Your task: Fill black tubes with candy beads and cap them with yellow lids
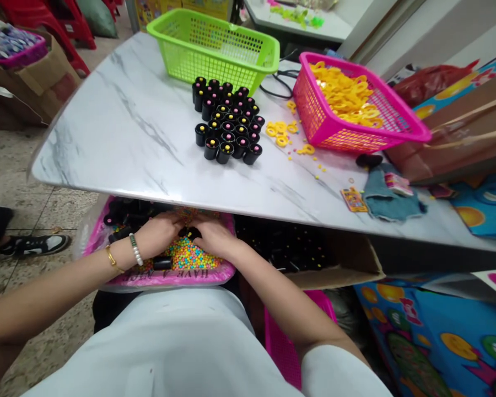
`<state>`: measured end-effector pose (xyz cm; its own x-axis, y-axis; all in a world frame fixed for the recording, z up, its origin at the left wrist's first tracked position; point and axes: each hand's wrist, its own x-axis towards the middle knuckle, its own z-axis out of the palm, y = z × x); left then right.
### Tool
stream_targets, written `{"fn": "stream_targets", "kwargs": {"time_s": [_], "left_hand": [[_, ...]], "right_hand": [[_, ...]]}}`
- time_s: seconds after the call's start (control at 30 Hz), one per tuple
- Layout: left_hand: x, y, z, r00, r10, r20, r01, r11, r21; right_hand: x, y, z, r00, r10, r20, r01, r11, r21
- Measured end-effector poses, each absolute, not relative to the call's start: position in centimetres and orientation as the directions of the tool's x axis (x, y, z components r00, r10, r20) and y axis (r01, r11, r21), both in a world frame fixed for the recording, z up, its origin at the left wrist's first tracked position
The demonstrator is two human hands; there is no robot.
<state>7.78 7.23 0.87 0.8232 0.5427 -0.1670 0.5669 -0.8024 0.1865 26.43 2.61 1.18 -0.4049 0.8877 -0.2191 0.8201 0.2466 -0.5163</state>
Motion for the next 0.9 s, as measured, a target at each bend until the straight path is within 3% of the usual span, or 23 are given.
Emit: {"fn": "stream_targets", "kwargs": {"time_s": [0.13, 0.3, 0.4, 0.53, 0.67, 0.77, 0.9], "left_hand": [[6.5, 7.2, 0.6, 0.79, 0.604, -0.099, 0.605, -0.744, 0.284], [7.0, 6.7, -0.1, 0.775, 0.616, -0.144, 0.612, -0.672, 0.417], [7.8, 6.3, -0.5, 0.77, 0.62, -0.153, 0.619, -0.666, 0.416], [7.6, 6.3, -0.4, 0.77, 0.62, -0.15, 0.614, -0.656, 0.439], [6.4, 6.4, 0.4, 0.767, 0.631, -0.117, 0.543, -0.542, 0.641], [5.4, 6.3, 1.2, 0.757, 0.642, -0.121, 0.403, -0.312, 0.86], [4.8, 5.7, 2.3, 0.747, 0.634, -0.199, 0.233, 0.031, 0.972]], "right_hand": [[27.6, 1.9, 1.6, -0.369, 0.908, -0.197, 0.841, 0.236, -0.487], [27.2, 1.5, 2.3, -0.222, 0.956, -0.191, 0.973, 0.204, -0.109], [26.1, 1.6, 1.8, -0.275, 0.934, -0.229, 0.961, 0.263, -0.081], [26.1, 1.3, 1.6, -0.322, 0.918, -0.232, 0.935, 0.269, -0.23], [27.7, 0.6, 2.3, -0.281, 0.953, -0.115, 0.779, 0.157, -0.607], [28.6, -0.3, 2.5, -0.272, 0.958, -0.085, 0.491, 0.062, -0.869], [28.6, -1.1, 2.3, -0.273, 0.95, -0.149, 0.196, -0.097, -0.976]]}}
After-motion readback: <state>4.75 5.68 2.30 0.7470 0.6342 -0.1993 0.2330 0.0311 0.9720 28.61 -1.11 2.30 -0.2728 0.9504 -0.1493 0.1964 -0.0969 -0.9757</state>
